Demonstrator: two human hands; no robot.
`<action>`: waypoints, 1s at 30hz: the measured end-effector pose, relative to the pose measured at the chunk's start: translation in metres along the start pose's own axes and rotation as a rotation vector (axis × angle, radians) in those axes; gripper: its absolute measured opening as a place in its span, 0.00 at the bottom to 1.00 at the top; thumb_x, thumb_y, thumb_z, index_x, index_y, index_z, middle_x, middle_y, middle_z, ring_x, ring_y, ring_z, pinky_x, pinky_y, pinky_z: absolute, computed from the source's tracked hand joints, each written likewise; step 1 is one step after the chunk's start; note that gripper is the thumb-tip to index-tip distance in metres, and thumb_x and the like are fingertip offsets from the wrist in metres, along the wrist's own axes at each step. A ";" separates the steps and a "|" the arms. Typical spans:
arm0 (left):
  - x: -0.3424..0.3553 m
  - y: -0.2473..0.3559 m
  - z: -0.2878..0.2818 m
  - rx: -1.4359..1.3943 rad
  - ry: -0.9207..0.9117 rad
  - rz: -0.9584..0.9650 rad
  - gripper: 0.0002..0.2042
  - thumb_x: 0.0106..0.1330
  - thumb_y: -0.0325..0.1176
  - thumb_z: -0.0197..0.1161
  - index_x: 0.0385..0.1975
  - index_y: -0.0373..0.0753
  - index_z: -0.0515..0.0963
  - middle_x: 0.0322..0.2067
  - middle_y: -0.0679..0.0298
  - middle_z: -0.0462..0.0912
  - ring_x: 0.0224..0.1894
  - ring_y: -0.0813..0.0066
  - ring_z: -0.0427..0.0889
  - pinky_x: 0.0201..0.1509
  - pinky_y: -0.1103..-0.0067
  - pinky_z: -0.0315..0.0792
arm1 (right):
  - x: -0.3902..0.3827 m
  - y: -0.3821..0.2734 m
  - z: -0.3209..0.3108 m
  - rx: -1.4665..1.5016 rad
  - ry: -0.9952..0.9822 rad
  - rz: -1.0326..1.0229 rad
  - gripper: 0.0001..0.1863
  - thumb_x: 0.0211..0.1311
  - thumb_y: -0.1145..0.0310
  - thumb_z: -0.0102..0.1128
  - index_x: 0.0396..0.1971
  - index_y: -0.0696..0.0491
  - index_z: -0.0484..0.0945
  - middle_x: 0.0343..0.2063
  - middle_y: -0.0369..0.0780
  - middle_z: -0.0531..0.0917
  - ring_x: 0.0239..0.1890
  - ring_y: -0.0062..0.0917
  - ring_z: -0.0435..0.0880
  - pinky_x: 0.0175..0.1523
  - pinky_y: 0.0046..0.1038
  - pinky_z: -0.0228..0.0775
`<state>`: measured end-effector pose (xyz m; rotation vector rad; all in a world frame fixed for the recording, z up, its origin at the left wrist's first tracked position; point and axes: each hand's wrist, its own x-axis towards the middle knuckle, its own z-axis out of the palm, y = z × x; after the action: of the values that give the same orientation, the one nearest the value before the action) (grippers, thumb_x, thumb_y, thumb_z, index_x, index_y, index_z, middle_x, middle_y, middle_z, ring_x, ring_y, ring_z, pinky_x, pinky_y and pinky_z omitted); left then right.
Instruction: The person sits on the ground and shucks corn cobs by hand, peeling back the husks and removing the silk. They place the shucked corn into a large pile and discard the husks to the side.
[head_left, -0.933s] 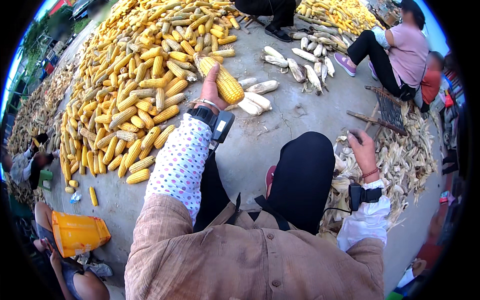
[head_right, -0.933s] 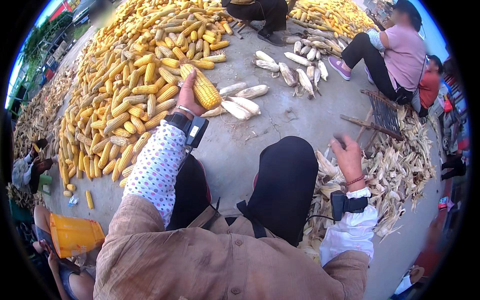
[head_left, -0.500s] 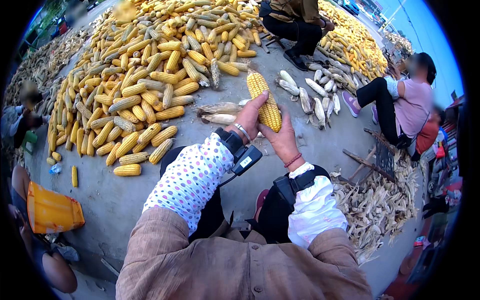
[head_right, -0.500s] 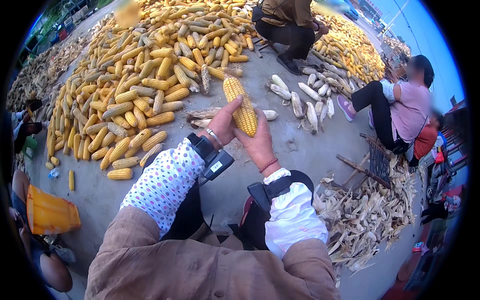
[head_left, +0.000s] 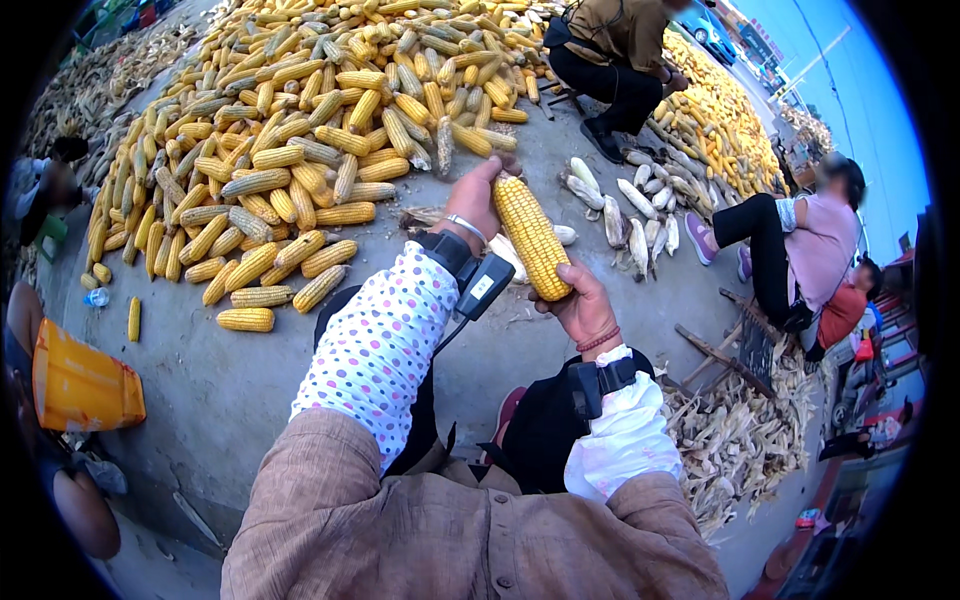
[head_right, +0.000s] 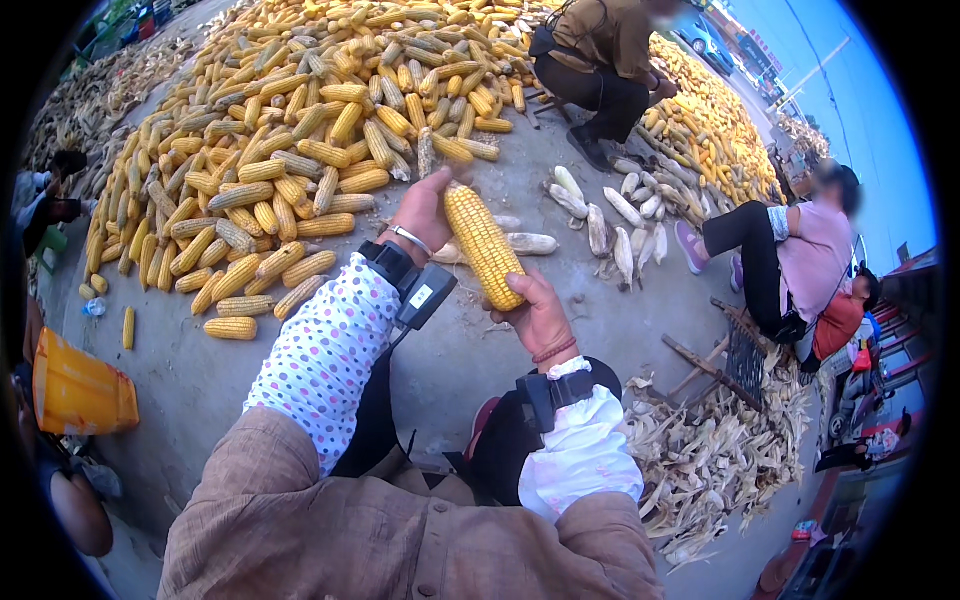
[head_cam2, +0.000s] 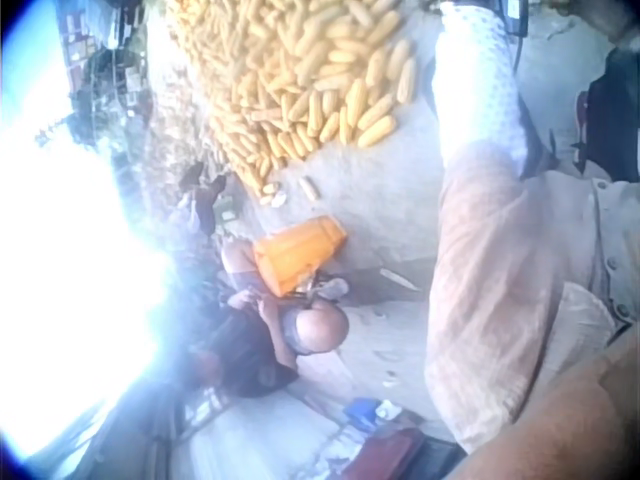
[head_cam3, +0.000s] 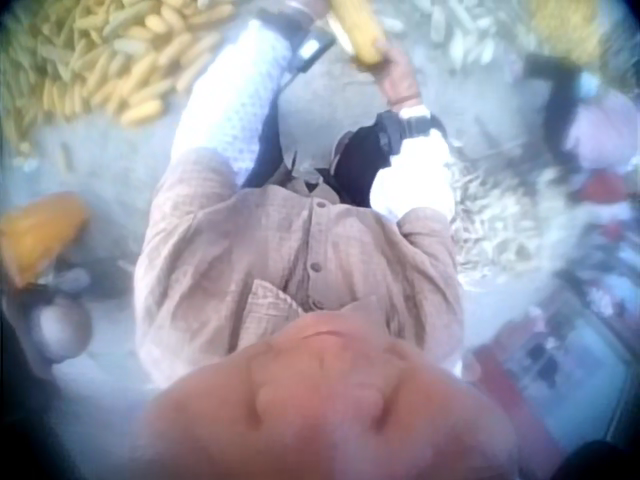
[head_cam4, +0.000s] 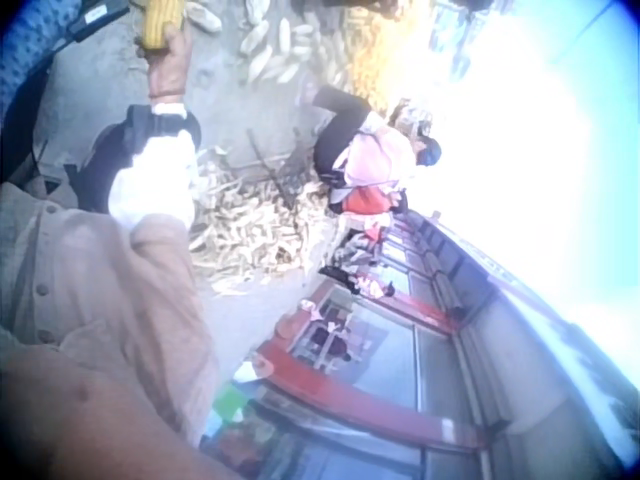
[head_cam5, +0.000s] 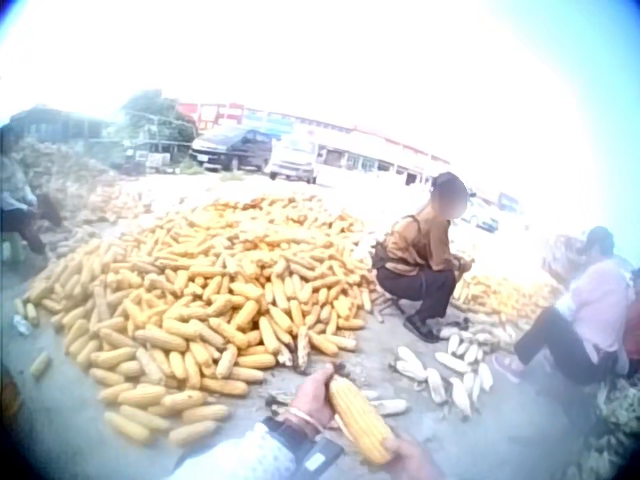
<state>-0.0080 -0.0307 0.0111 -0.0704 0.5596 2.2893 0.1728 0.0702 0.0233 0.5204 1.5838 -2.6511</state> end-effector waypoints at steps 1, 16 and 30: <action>0.000 0.001 -0.001 -0.022 -0.022 0.008 0.12 0.65 0.38 0.48 0.36 0.36 0.71 0.30 0.59 0.75 0.32 0.66 0.73 0.40 0.70 0.69 | 0.000 0.001 0.003 -0.087 0.039 -0.062 0.27 0.49 0.59 0.58 0.49 0.56 0.66 0.38 0.41 0.75 0.30 0.28 0.77 0.28 0.25 0.68; -0.007 0.004 -0.005 0.027 -0.040 0.125 0.08 0.63 0.31 0.53 0.38 0.35 0.71 0.29 0.64 0.74 0.33 0.71 0.74 0.42 0.75 0.69 | 0.002 0.011 -0.002 0.187 0.115 -0.085 0.23 0.54 0.48 0.53 0.42 0.51 0.71 0.29 0.39 0.77 0.19 0.25 0.72 0.25 0.27 0.62; -0.012 0.004 -0.010 0.246 -0.158 -0.300 0.06 0.63 0.27 0.51 0.38 0.35 0.71 0.24 0.70 0.71 0.24 0.82 0.68 0.25 0.87 0.64 | 0.004 0.001 -0.022 0.449 0.243 -0.059 0.24 0.58 0.44 0.44 0.36 0.52 0.73 0.21 0.39 0.74 0.12 0.19 0.62 0.22 0.25 0.56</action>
<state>-0.0040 -0.0454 0.0063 0.1369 0.6933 1.9030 0.1749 0.0891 0.0117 0.8462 1.0425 -3.0988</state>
